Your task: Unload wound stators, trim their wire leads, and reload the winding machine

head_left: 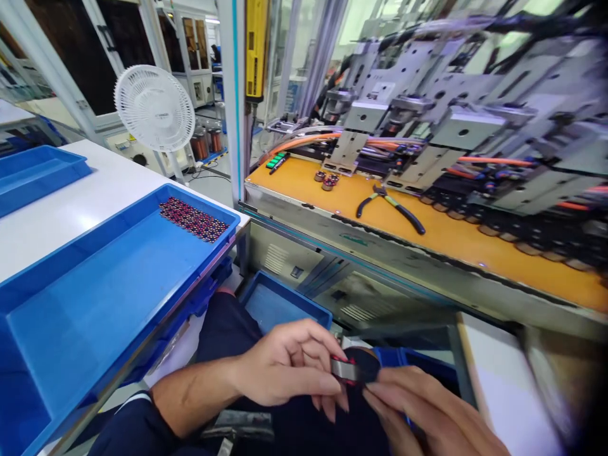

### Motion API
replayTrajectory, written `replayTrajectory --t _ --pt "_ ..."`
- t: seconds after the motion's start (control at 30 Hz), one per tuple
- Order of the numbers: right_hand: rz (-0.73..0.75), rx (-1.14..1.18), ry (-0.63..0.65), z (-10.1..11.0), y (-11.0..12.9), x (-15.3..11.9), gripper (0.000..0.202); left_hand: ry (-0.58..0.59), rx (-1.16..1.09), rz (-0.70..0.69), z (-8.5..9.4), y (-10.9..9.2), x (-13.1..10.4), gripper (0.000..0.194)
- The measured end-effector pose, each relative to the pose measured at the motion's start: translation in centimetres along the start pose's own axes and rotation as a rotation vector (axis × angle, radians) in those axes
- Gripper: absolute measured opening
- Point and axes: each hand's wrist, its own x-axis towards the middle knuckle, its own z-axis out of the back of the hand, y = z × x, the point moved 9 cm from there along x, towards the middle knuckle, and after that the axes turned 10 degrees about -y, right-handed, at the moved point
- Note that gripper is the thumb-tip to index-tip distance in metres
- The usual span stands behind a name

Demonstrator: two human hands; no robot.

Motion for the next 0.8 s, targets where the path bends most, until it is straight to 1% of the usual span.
replayTrajectory --t 0.07,0.13,0.2,0.23,0.27,0.3,0.33,0.4,0.43,0.47,0.53,0.6,0.73,0.8 --pt "-0.063 -0.039 0.008 -0.1 0.2 0.8 0.008 -0.061 -0.014 -0.078 -0.1 -1.4 -0.2 0.027" --pt "-0.136 -0.014 0.047 -0.4 0.0 1.3 0.011 -0.102 -0.056 -0.161 -0.1 -2.9 -0.4 0.028" --pt "-0.192 0.055 0.061 -0.5 -0.3 1.6 0.013 -0.119 -0.137 -0.190 0.0 -3.7 -0.2 0.031" --pt "-0.196 0.097 0.060 -0.5 -0.4 1.6 0.013 -0.129 -0.169 -0.174 0.1 -3.6 0.0 0.032" --pt "-0.182 0.134 0.062 -0.4 -0.3 1.7 0.012 -0.134 -0.182 -0.137 0.1 -3.3 0.3 0.033" --pt "-0.160 0.161 0.068 -0.5 -0.2 1.6 0.012 -0.128 -0.172 -0.071 0.1 -2.6 0.5 0.036" --pt "-0.140 0.180 0.067 -0.4 -0.1 1.6 0.011 -0.099 -0.147 0.008 -0.1 -1.6 0.8 0.039" --pt "-0.118 0.191 0.065 -0.3 0.0 1.5 0.010 0.001 -0.091 0.154 -0.8 0.2 0.8 0.045" --pt "-0.116 0.183 0.065 -0.3 0.0 1.5 0.010 0.040 -0.072 0.191 -1.1 0.8 0.7 0.044" --pt "-0.118 0.164 0.058 -0.2 0.0 1.5 0.009 0.056 -0.058 0.192 -1.1 1.0 0.7 0.039" --pt "-0.130 0.114 0.045 0.0 0.0 1.5 0.010 0.009 -0.034 0.096 -0.6 0.5 0.7 0.026" --pt "-0.175 0.083 0.036 0.1 -0.1 1.5 0.012 -0.060 -0.009 -0.015 -0.2 -0.6 0.5 0.021" --pt "-0.317 0.101 0.009 0.0 -1.1 1.3 0.013 -0.112 -0.017 -0.176 -0.3 -2.6 0.2 0.023" --pt "-0.344 0.151 0.002 0.0 -1.4 1.1 0.012 -0.124 -0.088 -0.211 -0.3 -3.3 0.3 0.028"
